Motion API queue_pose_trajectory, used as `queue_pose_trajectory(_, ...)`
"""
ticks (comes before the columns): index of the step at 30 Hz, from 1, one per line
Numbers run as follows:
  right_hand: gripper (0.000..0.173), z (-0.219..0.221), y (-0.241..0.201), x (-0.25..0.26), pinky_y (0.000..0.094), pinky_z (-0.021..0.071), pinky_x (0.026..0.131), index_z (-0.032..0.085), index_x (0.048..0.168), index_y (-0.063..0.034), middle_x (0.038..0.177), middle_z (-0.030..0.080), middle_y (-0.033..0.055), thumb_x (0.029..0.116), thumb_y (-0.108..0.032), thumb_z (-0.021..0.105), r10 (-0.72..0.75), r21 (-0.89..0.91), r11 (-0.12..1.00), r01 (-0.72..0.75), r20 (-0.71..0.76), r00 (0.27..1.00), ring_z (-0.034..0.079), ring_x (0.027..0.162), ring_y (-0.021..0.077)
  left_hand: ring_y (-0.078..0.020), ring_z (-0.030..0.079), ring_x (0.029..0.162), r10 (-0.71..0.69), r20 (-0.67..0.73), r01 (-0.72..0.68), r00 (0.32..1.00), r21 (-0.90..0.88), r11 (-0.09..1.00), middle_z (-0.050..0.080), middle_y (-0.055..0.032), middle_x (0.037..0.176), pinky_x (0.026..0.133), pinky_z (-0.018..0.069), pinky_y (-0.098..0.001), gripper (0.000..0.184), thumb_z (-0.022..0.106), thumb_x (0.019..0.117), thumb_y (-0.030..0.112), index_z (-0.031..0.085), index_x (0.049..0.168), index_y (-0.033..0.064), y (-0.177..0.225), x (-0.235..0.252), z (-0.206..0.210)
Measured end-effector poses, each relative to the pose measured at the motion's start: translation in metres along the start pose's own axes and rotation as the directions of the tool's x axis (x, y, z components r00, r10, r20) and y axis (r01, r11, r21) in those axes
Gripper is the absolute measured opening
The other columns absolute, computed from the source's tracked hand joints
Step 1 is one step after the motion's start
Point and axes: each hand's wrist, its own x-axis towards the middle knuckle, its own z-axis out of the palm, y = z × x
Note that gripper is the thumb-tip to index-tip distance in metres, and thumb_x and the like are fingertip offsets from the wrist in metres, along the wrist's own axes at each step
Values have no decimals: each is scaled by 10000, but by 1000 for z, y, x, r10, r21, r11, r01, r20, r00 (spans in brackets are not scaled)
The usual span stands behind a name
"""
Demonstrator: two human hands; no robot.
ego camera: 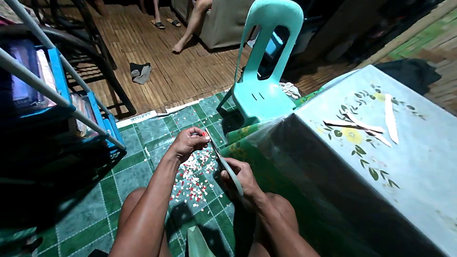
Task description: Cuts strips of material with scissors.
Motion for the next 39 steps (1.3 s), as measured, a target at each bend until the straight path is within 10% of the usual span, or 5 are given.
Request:
queue_pose_trajectory(16, 680, -1, 7, 3, 293, 581, 537, 603, 1345, 3, 837, 696, 50, 919, -514, 719, -61, -4, 998, 62, 76, 995, 646, 614, 128, -128, 670, 693, 88, -129, -97, 988, -71, 993, 714, -89, 879, 664, 574, -276, 229, 707, 948, 45, 615, 1156, 67, -7, 6, -3)
queue_pose_trajectory(33, 634, 4, 8, 1, 308, 581, 513, 617, 1336, -10, 803, 691, 54, 908, -456, 757, -25, -18, 1000, 25, 33, 999, 641, 577, 142, -130, 654, 723, 99, -105, -109, 990, -96, 989, 696, -77, 885, 669, 563, -279, 86, 694, 972, 101, 658, 1032, 50, -11, 8, 2)
queue_pose_trajectory(39, 610, 6, 6, 2, 313, 585, 519, 616, 1342, -9, 794, 691, 60, 913, -418, 759, 8, -41, 999, -8, -3, 1000, 647, 584, 152, -153, 673, 728, 114, -123, -124, 986, -82, 989, 702, -124, 926, 692, 579, -296, 379, 678, 982, 82, 589, 1350, 105, -9, 8, 6)
